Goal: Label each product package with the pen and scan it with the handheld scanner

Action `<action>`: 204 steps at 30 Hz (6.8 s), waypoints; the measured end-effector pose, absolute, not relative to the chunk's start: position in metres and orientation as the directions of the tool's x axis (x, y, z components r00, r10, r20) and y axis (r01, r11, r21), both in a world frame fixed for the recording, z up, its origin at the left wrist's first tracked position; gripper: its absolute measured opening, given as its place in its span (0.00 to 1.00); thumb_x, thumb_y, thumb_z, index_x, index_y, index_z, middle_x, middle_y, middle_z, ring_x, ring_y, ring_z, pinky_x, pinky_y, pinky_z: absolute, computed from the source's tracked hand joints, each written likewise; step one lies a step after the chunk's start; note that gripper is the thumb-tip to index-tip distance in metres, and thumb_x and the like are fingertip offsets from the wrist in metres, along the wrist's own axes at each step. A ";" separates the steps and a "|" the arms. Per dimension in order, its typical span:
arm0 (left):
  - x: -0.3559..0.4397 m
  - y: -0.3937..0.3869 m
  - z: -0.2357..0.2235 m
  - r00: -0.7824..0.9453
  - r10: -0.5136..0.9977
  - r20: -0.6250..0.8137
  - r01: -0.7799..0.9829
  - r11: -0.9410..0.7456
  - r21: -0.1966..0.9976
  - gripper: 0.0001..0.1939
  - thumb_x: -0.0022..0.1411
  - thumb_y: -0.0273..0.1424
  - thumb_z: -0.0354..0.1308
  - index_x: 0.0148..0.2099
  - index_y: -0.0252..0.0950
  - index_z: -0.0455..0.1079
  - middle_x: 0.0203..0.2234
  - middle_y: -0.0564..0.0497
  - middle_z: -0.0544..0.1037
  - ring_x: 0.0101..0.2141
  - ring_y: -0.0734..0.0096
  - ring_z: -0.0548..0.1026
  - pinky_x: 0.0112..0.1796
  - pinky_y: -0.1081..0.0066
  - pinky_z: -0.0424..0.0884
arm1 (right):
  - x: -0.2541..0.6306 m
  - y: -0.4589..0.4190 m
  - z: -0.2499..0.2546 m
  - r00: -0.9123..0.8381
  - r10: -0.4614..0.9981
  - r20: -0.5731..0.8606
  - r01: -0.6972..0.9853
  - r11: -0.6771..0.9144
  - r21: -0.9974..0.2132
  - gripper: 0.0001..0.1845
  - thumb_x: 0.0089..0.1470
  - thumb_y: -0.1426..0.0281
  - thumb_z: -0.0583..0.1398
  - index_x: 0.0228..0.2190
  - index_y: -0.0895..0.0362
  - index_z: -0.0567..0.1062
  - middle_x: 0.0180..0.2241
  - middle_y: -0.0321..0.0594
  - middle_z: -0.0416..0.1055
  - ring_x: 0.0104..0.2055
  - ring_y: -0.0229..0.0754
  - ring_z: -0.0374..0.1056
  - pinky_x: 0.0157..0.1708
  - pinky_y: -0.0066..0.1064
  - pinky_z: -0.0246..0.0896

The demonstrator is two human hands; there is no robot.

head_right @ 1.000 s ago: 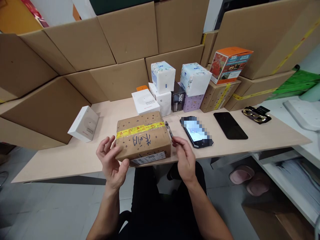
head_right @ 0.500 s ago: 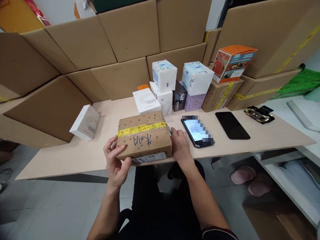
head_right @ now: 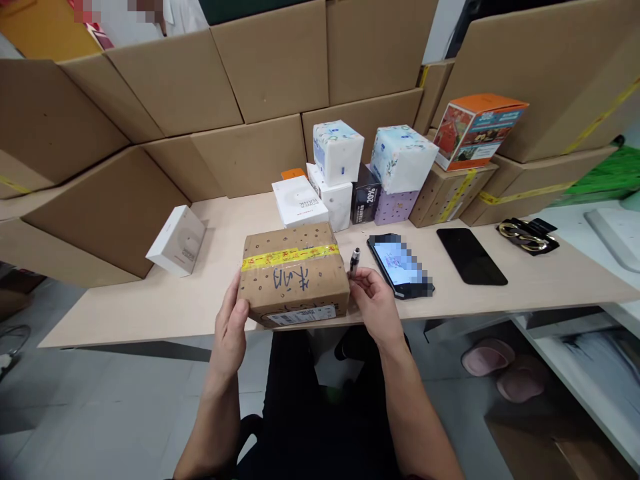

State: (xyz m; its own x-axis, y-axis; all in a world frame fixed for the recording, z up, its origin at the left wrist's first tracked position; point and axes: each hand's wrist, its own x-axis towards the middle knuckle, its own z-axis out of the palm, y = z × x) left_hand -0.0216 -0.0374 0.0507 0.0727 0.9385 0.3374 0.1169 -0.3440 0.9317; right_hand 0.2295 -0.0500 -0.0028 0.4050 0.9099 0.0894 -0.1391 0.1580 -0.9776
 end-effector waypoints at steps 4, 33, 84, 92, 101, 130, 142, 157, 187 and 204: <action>-0.027 -0.044 0.054 0.165 0.925 0.343 0.035 -0.352 0.935 0.31 0.66 0.43 0.57 0.69 0.44 0.59 0.63 0.44 0.68 0.63 0.52 0.66 0.58 0.54 0.71 | 0.223 -0.056 0.012 0.428 0.883 0.194 -0.055 0.239 -0.969 0.16 0.51 0.59 0.68 0.38 0.52 0.72 0.41 0.42 0.78 0.43 0.45 0.76 0.47 0.40 0.73; -0.010 -0.032 0.029 0.103 0.580 0.808 0.335 -0.785 0.521 0.45 0.54 0.26 0.67 0.69 0.53 0.52 0.67 0.46 0.49 0.69 0.48 0.51 0.63 0.43 0.60 | 0.235 -0.045 0.026 0.585 0.803 0.113 -0.332 0.364 -0.870 0.15 0.56 0.58 0.65 0.42 0.50 0.71 0.43 0.39 0.80 0.47 0.45 0.77 0.51 0.45 0.71; 0.001 -0.037 0.042 0.213 0.503 0.837 0.570 -0.760 0.312 0.24 0.59 0.26 0.64 0.57 0.42 0.66 0.56 0.43 0.59 0.60 0.51 0.63 0.59 0.44 0.65 | 0.208 -0.013 0.122 0.131 0.778 0.615 0.573 0.446 -0.687 0.13 0.65 0.63 0.55 0.30 0.55 0.69 0.25 0.32 0.71 0.27 0.35 0.66 0.30 0.28 0.57; 0.002 -0.037 0.042 0.211 0.498 0.841 0.566 -0.764 0.310 0.24 0.59 0.26 0.64 0.57 0.42 0.66 0.56 0.43 0.59 0.60 0.52 0.63 0.59 0.45 0.66 | 0.208 -0.013 0.122 0.134 0.773 0.620 0.580 0.446 -0.681 0.12 0.65 0.63 0.54 0.31 0.55 0.70 0.25 0.33 0.71 0.27 0.35 0.66 0.30 0.28 0.58; 0.001 -0.037 0.040 0.214 0.503 0.838 0.580 -0.755 0.306 0.24 0.59 0.27 0.65 0.57 0.42 0.66 0.56 0.43 0.59 0.61 0.51 0.63 0.60 0.45 0.65 | 0.206 -0.014 0.115 0.241 0.759 0.604 0.412 0.484 -0.772 0.11 0.65 0.61 0.56 0.33 0.55 0.69 0.25 0.31 0.69 0.25 0.33 0.65 0.28 0.27 0.60; -0.012 -0.023 0.047 0.165 0.525 0.835 0.655 -0.692 0.306 0.24 0.60 0.27 0.64 0.58 0.43 0.67 0.57 0.43 0.61 0.61 0.54 0.64 0.60 0.47 0.67 | 0.244 -0.018 0.021 -0.068 0.936 0.344 0.986 0.116 -0.119 0.26 0.60 0.77 0.53 0.59 0.54 0.69 0.50 0.50 0.73 0.47 0.54 0.60 0.40 0.40 0.59; -0.008 -0.022 0.042 0.140 0.487 0.862 0.658 -0.696 0.287 0.24 0.61 0.28 0.63 0.59 0.42 0.66 0.58 0.42 0.60 0.61 0.53 0.64 0.60 0.47 0.66 | 0.297 -0.068 -0.014 0.543 0.792 0.279 0.833 -0.468 -0.294 0.49 0.55 0.44 0.57 0.67 0.60 0.54 0.57 0.66 0.62 0.58 0.69 0.58 0.52 0.58 0.57; -0.008 -0.028 0.045 0.138 0.532 0.835 0.661 -0.677 0.322 0.28 0.62 0.28 0.63 0.63 0.43 0.64 0.61 0.41 0.59 0.64 0.50 0.60 0.63 0.44 0.60 | 0.281 -0.079 -0.013 0.528 0.660 0.534 0.806 -0.192 -0.560 0.42 0.56 0.52 0.59 0.64 0.62 0.60 0.56 0.60 0.66 0.59 0.61 0.61 0.59 0.56 0.56; 0.073 -0.071 0.079 0.395 0.910 -0.125 -0.728 0.393 0.562 0.17 0.65 0.43 0.55 0.42 0.37 0.78 0.40 0.49 0.84 0.47 0.60 0.80 0.58 0.59 0.68 | 0.177 -0.117 0.045 0.249 0.539 0.804 0.782 0.378 -0.496 0.49 0.49 0.71 0.69 0.67 0.53 0.55 0.61 0.57 0.62 0.63 0.59 0.61 0.58 0.61 0.61; 0.074 -0.068 0.079 0.332 0.925 -0.186 -0.765 0.380 0.520 0.13 0.66 0.38 0.54 0.42 0.38 0.77 0.37 0.50 0.83 0.47 0.61 0.80 0.56 0.60 0.70 | 0.181 -0.113 0.045 0.188 0.541 0.820 0.823 0.369 -0.432 0.49 0.49 0.71 0.70 0.67 0.57 0.56 0.60 0.60 0.63 0.62 0.60 0.61 0.57 0.61 0.64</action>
